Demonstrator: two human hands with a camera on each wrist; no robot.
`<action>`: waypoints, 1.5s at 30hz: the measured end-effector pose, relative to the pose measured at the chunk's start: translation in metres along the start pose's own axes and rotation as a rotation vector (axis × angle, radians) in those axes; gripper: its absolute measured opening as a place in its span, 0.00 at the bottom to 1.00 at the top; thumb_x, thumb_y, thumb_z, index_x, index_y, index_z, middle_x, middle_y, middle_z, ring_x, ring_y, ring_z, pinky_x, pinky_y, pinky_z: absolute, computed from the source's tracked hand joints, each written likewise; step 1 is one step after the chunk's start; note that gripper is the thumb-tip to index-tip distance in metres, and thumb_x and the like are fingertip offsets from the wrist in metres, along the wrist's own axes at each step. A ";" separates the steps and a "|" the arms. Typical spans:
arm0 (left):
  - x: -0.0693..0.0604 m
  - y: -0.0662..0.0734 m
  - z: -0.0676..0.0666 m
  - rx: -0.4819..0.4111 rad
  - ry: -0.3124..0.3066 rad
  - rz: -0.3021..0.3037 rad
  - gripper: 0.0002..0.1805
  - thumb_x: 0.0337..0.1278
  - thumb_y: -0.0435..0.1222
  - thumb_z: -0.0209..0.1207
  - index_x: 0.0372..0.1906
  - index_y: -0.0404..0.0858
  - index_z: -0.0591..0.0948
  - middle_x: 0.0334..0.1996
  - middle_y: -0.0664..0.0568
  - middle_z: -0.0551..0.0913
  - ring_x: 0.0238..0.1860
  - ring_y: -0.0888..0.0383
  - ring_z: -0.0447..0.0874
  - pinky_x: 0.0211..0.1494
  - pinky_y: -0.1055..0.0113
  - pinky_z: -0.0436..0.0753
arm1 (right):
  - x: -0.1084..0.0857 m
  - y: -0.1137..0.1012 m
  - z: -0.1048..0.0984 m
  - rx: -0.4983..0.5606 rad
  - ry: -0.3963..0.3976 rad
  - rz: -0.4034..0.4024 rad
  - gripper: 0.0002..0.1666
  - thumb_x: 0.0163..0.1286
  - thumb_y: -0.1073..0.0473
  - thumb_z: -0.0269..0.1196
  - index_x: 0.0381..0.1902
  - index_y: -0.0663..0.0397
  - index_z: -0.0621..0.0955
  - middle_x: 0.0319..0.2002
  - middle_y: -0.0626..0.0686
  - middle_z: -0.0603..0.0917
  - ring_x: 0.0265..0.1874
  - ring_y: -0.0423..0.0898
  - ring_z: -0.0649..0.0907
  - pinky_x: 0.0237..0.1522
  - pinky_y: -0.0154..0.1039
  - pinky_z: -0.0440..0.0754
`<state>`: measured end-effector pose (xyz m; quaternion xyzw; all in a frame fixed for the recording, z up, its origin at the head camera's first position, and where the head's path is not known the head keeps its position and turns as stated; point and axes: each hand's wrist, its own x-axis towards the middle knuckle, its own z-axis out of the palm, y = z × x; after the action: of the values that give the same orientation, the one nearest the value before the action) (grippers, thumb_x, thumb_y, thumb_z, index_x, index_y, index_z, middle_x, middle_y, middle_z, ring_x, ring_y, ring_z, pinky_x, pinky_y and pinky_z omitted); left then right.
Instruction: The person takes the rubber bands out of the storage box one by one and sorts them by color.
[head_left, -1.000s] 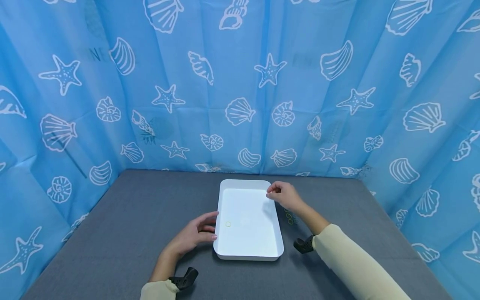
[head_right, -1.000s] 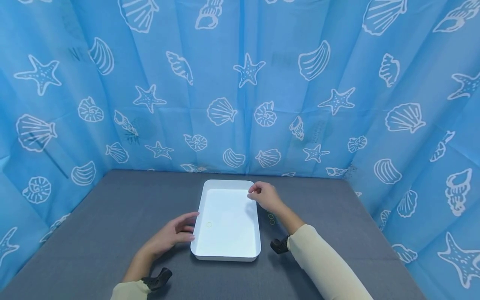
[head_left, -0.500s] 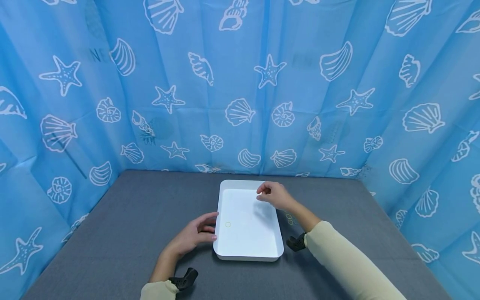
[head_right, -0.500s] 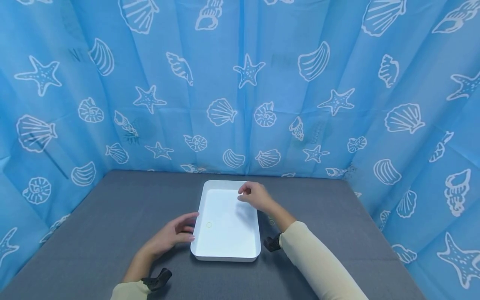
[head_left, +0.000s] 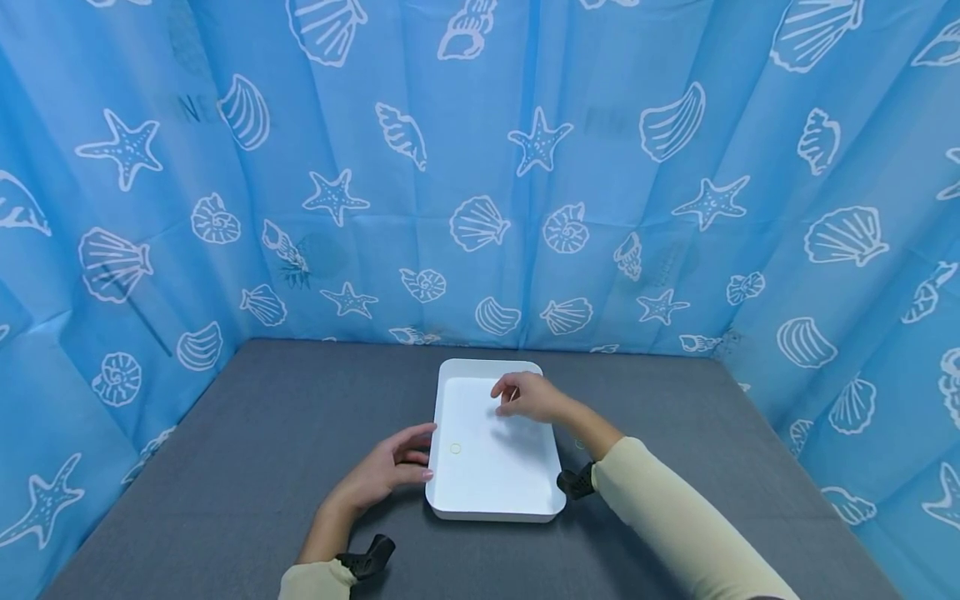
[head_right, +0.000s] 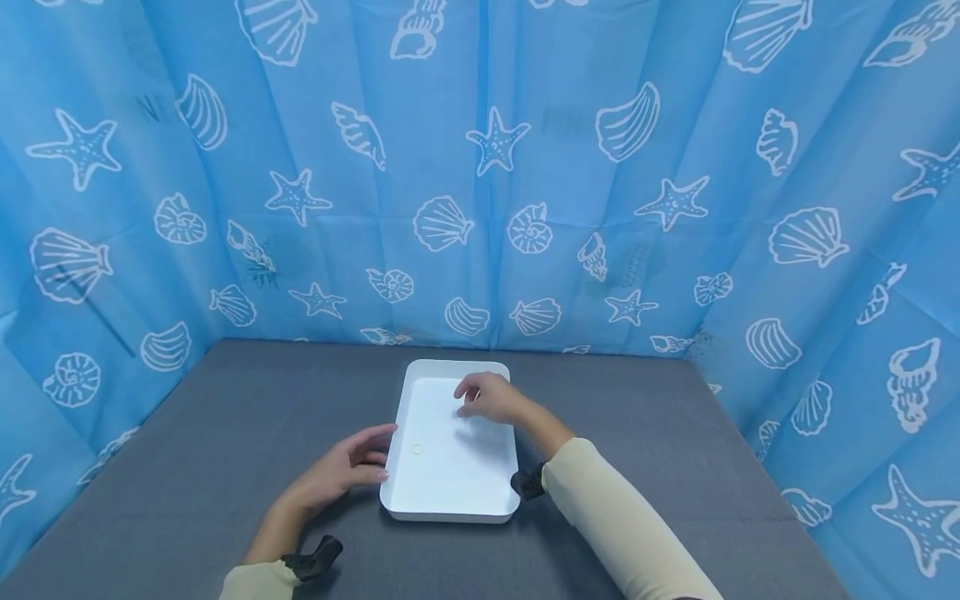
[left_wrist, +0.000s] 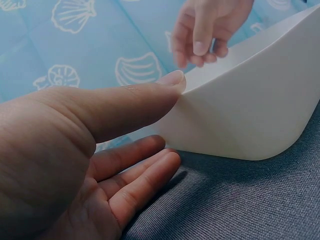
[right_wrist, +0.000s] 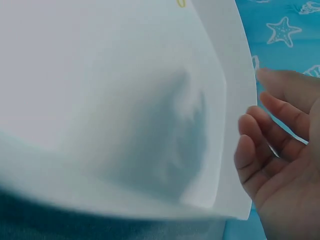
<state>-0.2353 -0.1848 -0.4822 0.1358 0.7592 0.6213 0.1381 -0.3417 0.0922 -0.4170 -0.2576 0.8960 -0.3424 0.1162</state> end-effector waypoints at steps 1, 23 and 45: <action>0.000 0.000 0.000 0.003 0.001 -0.001 0.38 0.58 0.37 0.66 0.72 0.39 0.64 0.64 0.39 0.70 0.55 0.46 0.75 0.51 0.56 0.78 | 0.000 -0.001 0.001 -0.003 -0.016 -0.002 0.15 0.61 0.67 0.68 0.46 0.64 0.81 0.28 0.50 0.77 0.29 0.45 0.75 0.34 0.38 0.74; 0.003 -0.004 0.000 0.012 -0.001 -0.005 0.37 0.59 0.38 0.66 0.72 0.40 0.65 0.64 0.40 0.71 0.55 0.47 0.75 0.53 0.54 0.77 | 0.014 -0.012 0.035 0.012 -0.224 0.027 0.31 0.61 0.66 0.70 0.62 0.49 0.76 0.39 0.50 0.79 0.38 0.45 0.78 0.41 0.39 0.77; 0.002 -0.004 -0.001 -0.003 -0.019 0.017 0.37 0.59 0.36 0.66 0.72 0.38 0.64 0.64 0.37 0.69 0.55 0.46 0.75 0.53 0.56 0.78 | 0.017 -0.019 0.050 0.024 -0.270 -0.085 0.24 0.59 0.71 0.69 0.54 0.52 0.82 0.34 0.53 0.80 0.32 0.43 0.76 0.36 0.35 0.73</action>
<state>-0.2381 -0.1859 -0.4857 0.1480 0.7558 0.6223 0.1402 -0.3293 0.0433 -0.4410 -0.3377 0.8564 -0.3201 0.2240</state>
